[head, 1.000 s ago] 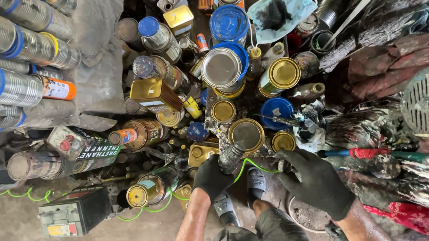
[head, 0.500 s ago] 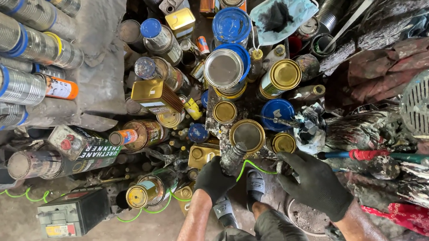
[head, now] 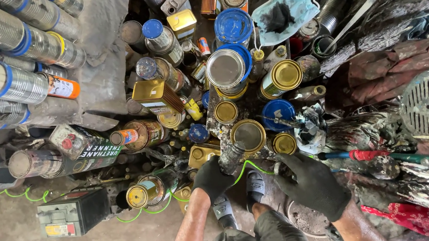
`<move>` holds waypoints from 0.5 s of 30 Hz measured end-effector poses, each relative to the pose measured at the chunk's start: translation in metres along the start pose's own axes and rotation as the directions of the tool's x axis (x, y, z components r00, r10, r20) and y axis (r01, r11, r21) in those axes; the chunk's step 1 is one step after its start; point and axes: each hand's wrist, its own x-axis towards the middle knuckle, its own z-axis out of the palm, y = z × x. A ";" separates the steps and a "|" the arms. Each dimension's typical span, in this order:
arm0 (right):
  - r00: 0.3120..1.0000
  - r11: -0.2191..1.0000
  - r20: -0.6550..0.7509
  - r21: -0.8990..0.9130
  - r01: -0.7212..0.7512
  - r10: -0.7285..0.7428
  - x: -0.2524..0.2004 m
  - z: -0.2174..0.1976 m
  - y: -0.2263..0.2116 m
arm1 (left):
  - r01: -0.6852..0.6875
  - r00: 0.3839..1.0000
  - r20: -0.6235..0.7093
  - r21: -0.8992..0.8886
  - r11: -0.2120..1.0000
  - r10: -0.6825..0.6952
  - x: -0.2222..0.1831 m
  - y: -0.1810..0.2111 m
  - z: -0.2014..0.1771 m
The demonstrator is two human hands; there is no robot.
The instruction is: The person is mixing paint and thinner by pouring them into a mixing cup within a workshop environment.
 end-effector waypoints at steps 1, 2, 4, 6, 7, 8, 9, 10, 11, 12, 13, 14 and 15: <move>1.000 1.000 0.000 0.000 -0.001 0.001 -0.001 0.001 0.001 | 0.000 1.000 0.001 0.000 1.000 0.000 -0.001 0.002 -0.002; 1.000 1.000 0.001 -0.001 -0.002 0.002 -0.002 0.003 0.002 | 0.018 1.000 -0.003 0.000 1.000 -0.018 -0.001 0.005 -0.003; 1.000 1.000 0.003 -0.002 -0.004 0.004 -0.002 0.005 0.002 | 0.036 0.999 -0.007 0.000 0.999 -0.036 -0.001 0.006 -0.005; 1.000 1.000 -0.010 0.010 0.010 -0.010 -0.002 0.004 0.001 | 0.044 0.999 -0.006 0.007 0.999 -0.044 0.000 0.004 -0.004; 1.000 1.000 -0.010 0.010 0.009 -0.009 -0.002 0.004 -0.001 | 0.043 0.999 -0.006 0.008 0.999 -0.043 0.000 0.004 -0.004; 1.000 1.000 -0.012 0.013 0.006 -0.006 -0.001 0.004 -0.002 | 0.041 0.999 -0.008 0.004 0.999 -0.041 0.000 0.004 -0.004; 1.000 1.000 -0.013 0.015 0.002 -0.002 -0.001 0.003 -0.004 | 0.038 0.999 -0.010 0.000 0.999 -0.038 0.000 0.004 -0.004; 1.000 1.000 -0.014 0.014 0.003 -0.002 0.000 0.003 -0.005 | 0.036 0.999 -0.011 0.000 0.999 -0.036 0.000 0.006 -0.005; 1.000 1.000 -0.011 0.012 -0.008 0.008 0.000 0.003 -0.005 | 0.045 0.999 -0.003 0.009 0.999 -0.045 -0.001 0.007 -0.006; 1.000 1.000 -0.007 0.011 -0.019 0.020 0.000 0.004 -0.006 | 0.055 0.998 0.004 0.017 0.998 -0.055 -0.002 0.008 -0.007; 1.000 1.000 -0.007 0.011 -0.020 0.020 -0.001 0.005 -0.005 | 0.055 0.998 0.005 0.017 0.998 -0.055 -0.003 0.008 -0.007; 1.000 1.000 0.005 0.005 -0.026 0.026 -0.001 0.006 -0.004 | 0.058 0.998 0.012 0.020 0.998 -0.059 -0.003 0.009 -0.008; 0.999 0.999 0.017 -0.002 -0.032 0.032 -0.001 0.007 -0.003 | 0.062 0.998 0.019 0.024 0.998 -0.062 -0.003 0.010 -0.009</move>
